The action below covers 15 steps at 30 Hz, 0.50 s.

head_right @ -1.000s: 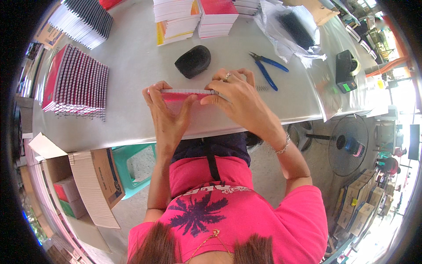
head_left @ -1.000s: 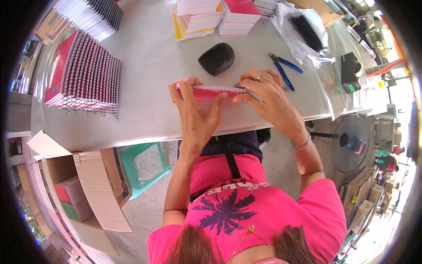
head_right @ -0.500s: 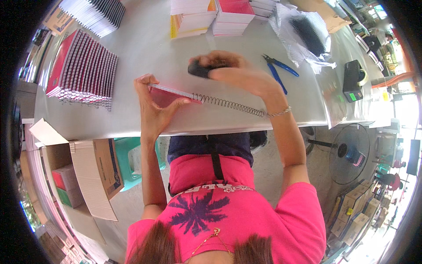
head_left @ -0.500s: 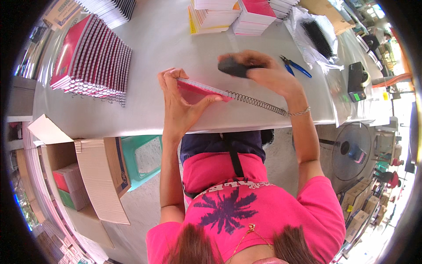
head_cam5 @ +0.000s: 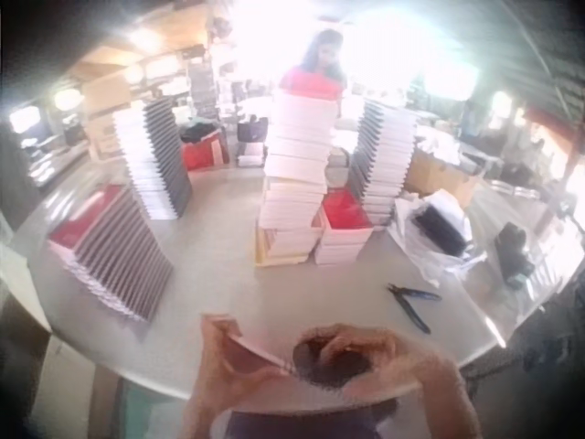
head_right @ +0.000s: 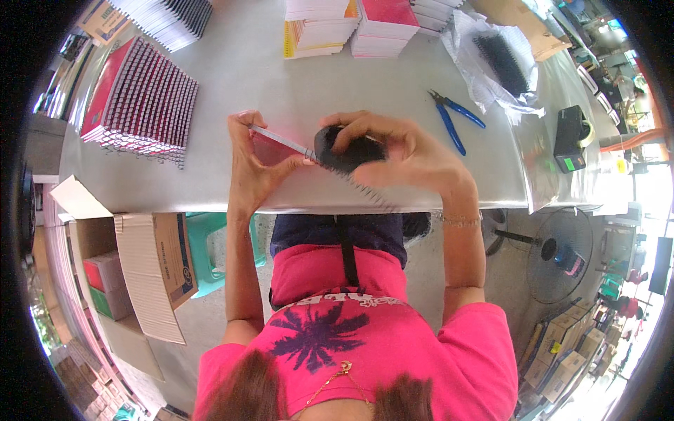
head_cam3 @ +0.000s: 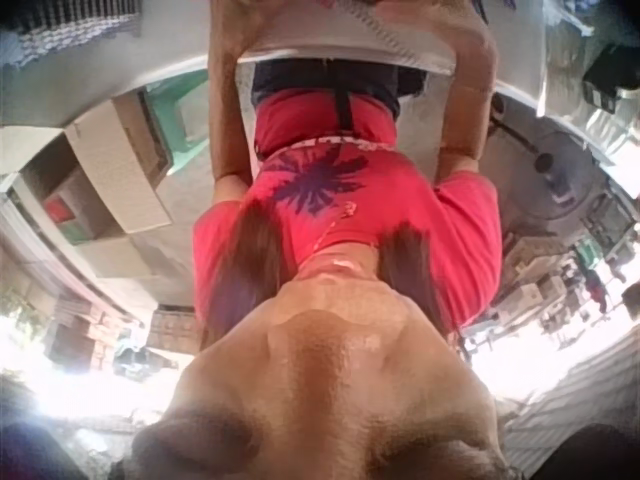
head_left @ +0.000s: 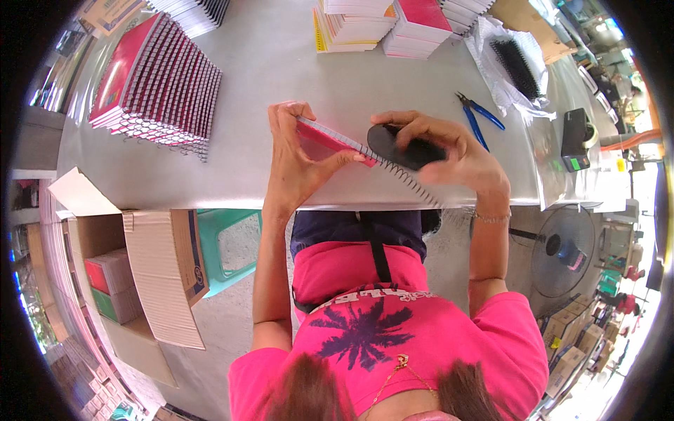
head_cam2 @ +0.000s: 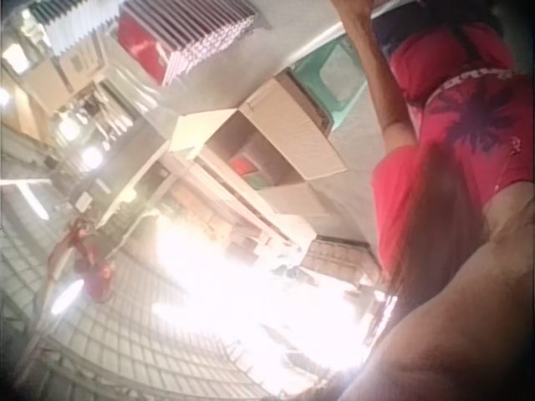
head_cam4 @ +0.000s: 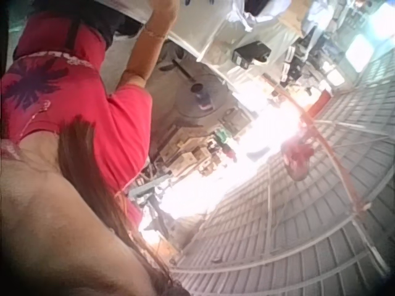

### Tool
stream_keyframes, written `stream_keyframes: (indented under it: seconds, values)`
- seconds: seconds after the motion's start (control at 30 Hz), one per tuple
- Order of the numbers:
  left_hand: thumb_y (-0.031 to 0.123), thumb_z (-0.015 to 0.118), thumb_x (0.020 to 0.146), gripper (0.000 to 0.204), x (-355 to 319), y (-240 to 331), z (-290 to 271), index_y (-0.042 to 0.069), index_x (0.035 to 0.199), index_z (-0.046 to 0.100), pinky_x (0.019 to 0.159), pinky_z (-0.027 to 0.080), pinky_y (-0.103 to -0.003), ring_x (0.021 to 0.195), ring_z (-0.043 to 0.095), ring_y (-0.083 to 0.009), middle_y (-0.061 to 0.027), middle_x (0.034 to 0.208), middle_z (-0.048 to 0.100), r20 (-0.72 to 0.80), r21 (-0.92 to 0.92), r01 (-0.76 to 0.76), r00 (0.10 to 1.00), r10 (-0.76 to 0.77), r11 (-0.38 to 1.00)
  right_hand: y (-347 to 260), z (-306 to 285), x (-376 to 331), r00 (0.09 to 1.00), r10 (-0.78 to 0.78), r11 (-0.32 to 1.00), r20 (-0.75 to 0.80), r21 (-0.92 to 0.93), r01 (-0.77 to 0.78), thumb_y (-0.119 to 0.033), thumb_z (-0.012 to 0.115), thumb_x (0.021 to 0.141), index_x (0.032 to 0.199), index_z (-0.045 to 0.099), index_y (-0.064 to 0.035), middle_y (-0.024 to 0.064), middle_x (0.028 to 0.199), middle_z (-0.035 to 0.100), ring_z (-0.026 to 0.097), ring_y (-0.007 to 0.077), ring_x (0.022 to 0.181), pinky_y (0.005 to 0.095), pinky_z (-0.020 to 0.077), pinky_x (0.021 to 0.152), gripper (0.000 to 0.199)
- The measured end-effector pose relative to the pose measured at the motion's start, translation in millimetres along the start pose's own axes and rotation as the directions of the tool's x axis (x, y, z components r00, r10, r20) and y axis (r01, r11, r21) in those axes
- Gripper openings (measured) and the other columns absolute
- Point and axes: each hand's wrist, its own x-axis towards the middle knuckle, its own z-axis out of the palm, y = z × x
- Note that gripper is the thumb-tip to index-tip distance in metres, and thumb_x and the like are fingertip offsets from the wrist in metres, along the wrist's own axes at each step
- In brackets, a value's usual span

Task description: The person manually binds spiral notebooks by inserting a wire coil into the punched holes of a notebook, using a black handheld guide to feed the wire through, and trimming the ends with pliers.

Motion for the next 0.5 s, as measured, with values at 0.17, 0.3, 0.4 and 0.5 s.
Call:
stream_keyframes:
  seconds: [0.17,0.3,0.4,0.5]
  values:
    - [0.029,0.094,0.051,0.081,0.7,1.8,-1.1,0.003,0.106,0.04,0.087,0.041,-0.039,0.099,0.042,-0.029,-0.0113,0.101,0.038,0.01,-0.027,0.026,1.0,-0.026,0.999,-9.3,7.0,4.6,0.994,0.06,0.986,-0.088,-0.15,-0.072,-0.017,0.077,0.078,0.108,0.061,-0.0014,0.0124,0.138,0.048,0.045,0.0193,0.126,0.0344,0.0373,0.103,0.037]
    - [0.029,0.094,0.053,0.079,1.2,-1.7,1.1,0.003,0.105,0.041,0.085,0.041,-0.039,0.097,0.042,-0.0286,-0.0109,0.101,0.038,0.033,-0.106,0.033,0.999,-0.03,0.994,-12.4,9.7,9.1,0.985,0.052,0.941,-0.164,-0.324,-0.103,-0.016,0.079,0.077,0.111,0.062,-0.0028,0.0122,0.133,0.051,0.047,0.0214,0.125,0.0337,0.0377,0.104,0.041]
    - [0.029,0.094,0.054,0.077,2.1,-4.2,1.5,0.003,0.105,0.042,0.084,0.042,-0.039,0.097,0.042,-0.0283,-0.0106,0.101,0.039,0.023,-0.058,0.004,1.0,-0.003,0.998,-5.5,14.5,4.6,0.974,-0.031,0.81,-0.223,-0.576,-0.106,-0.021,0.08,0.075,0.109,0.065,-0.0039,0.0133,0.127,0.054,0.052,0.0236,0.118,0.0332,0.0374,0.104,0.041]
    - [0.027,0.093,0.054,0.076,2.8,2.0,0.3,0.004,0.105,0.042,0.084,0.042,-0.038,0.097,0.043,-0.0282,-0.0103,0.101,0.039,0.03,-0.039,0.012,1.0,-0.011,0.999,14.3,8.5,12.9,0.924,-0.01,0.644,-0.381,-0.71,-0.285,-0.02,0.078,0.076,0.109,0.066,-0.0036,0.0136,0.127,0.055,0.053,0.024,0.116,0.033,0.0379,0.103,0.039]
